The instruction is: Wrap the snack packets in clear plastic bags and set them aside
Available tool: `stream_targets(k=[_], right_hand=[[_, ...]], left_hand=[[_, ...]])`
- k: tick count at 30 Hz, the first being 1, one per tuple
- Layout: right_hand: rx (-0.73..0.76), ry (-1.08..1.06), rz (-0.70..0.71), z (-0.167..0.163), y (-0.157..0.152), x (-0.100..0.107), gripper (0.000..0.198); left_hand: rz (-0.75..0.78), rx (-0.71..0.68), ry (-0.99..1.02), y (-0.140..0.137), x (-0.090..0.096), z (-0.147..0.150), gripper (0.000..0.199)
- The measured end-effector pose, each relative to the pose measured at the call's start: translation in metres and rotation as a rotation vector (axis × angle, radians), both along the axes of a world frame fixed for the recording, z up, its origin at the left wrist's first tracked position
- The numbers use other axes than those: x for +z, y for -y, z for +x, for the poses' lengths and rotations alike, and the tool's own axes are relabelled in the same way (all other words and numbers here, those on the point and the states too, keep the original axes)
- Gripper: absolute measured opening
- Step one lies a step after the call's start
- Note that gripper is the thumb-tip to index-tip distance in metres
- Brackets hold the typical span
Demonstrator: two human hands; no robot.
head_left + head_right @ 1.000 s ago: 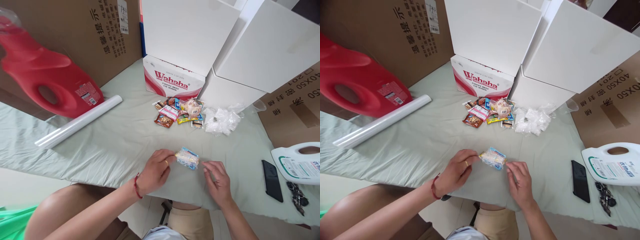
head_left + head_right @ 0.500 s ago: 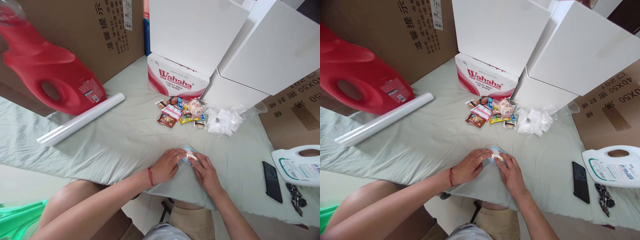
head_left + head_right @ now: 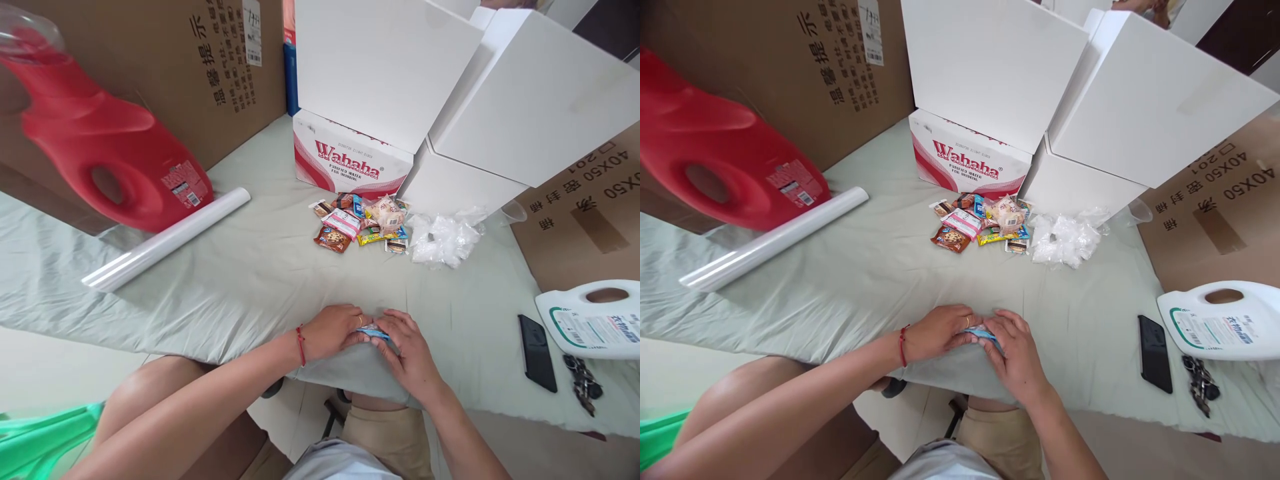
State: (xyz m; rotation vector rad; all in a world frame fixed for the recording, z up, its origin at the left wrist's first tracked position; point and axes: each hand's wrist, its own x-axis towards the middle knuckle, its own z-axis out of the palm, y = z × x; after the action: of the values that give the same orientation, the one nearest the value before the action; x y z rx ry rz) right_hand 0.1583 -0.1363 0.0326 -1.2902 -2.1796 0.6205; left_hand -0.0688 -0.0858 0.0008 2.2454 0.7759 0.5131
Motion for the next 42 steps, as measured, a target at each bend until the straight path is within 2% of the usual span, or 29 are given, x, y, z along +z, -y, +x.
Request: stream_targets(k=[3, 5, 8, 10, 13, 17, 20, 23, 27, 30, 32, 34, 37, 39, 42], right_hand=[[-0.019, -0.068, -0.114, 0.002, 0.001, 0.002, 0.020], [-0.106, -0.174, -0.244, 0.000, 0.004, 0.001, 0.022], [-0.251, -0.402, -0.414, -0.006, 0.007, -0.004, 0.030], [-0.307, -0.518, -0.460, -0.011, 0.008, -0.006, 0.034], [-0.285, -0.545, -0.519, -0.015, 0.005, -0.003, 0.038], [-0.109, -0.495, -0.605, -0.013, -0.001, 0.000, 0.039], [-0.158, -0.532, -0.605, -0.012, -0.001, -0.005, 0.036], [-0.214, -0.573, -0.607, -0.014, 0.001, -0.012, 0.036], [-0.167, -0.539, -0.675, -0.014, 0.005, -0.014, 0.038], [-0.135, -0.448, -0.673, -0.003, 0.008, -0.009, 0.037], [-0.215, -0.396, -0.662, 0.015, 0.008, -0.008, 0.039], [-0.389, -0.367, -0.641, 0.045, 0.006, -0.009, 0.043], [-0.668, -0.376, -0.560, 0.108, -0.007, -0.017, 0.050], [-0.825, -0.401, -0.453, 0.153, -0.024, -0.021, 0.050], [-1.010, -0.359, -0.220, 0.210, -0.058, -0.021, 0.047]], left_hand=[[-0.206, 0.014, 0.114, 0.003, 0.003, 0.000, 0.032], [-0.448, 0.059, 0.246, 0.003, 0.004, 0.000, 0.034], [-0.870, 0.117, 0.487, 0.000, 0.005, 0.000, 0.049], [-1.022, 0.155, 0.615, -0.001, 0.004, 0.001, 0.052], [-1.017, 0.207, 0.672, -0.001, 0.003, 0.003, 0.050], [-0.967, 0.199, 0.645, 0.002, 0.002, 0.002, 0.052], [-1.012, 0.182, 0.635, 0.002, 0.002, 0.000, 0.054], [-0.956, 0.172, 0.518, 0.000, 0.001, -0.001, 0.046], [-0.878, 0.164, 0.389, 0.002, -0.004, 0.002, 0.044], [-0.961, 0.129, 0.389, 0.008, -0.004, 0.005, 0.047], [-1.034, 0.131, 0.414, 0.010, -0.001, 0.006, 0.053], [-1.043, 0.184, 0.426, 0.009, 0.004, 0.003, 0.059], [-0.995, 0.299, 0.421, 0.002, 0.010, -0.003, 0.055], [-0.991, 0.352, 0.423, -0.002, 0.013, -0.006, 0.050], [-0.991, 0.387, 0.413, -0.005, 0.013, -0.006, 0.046]])
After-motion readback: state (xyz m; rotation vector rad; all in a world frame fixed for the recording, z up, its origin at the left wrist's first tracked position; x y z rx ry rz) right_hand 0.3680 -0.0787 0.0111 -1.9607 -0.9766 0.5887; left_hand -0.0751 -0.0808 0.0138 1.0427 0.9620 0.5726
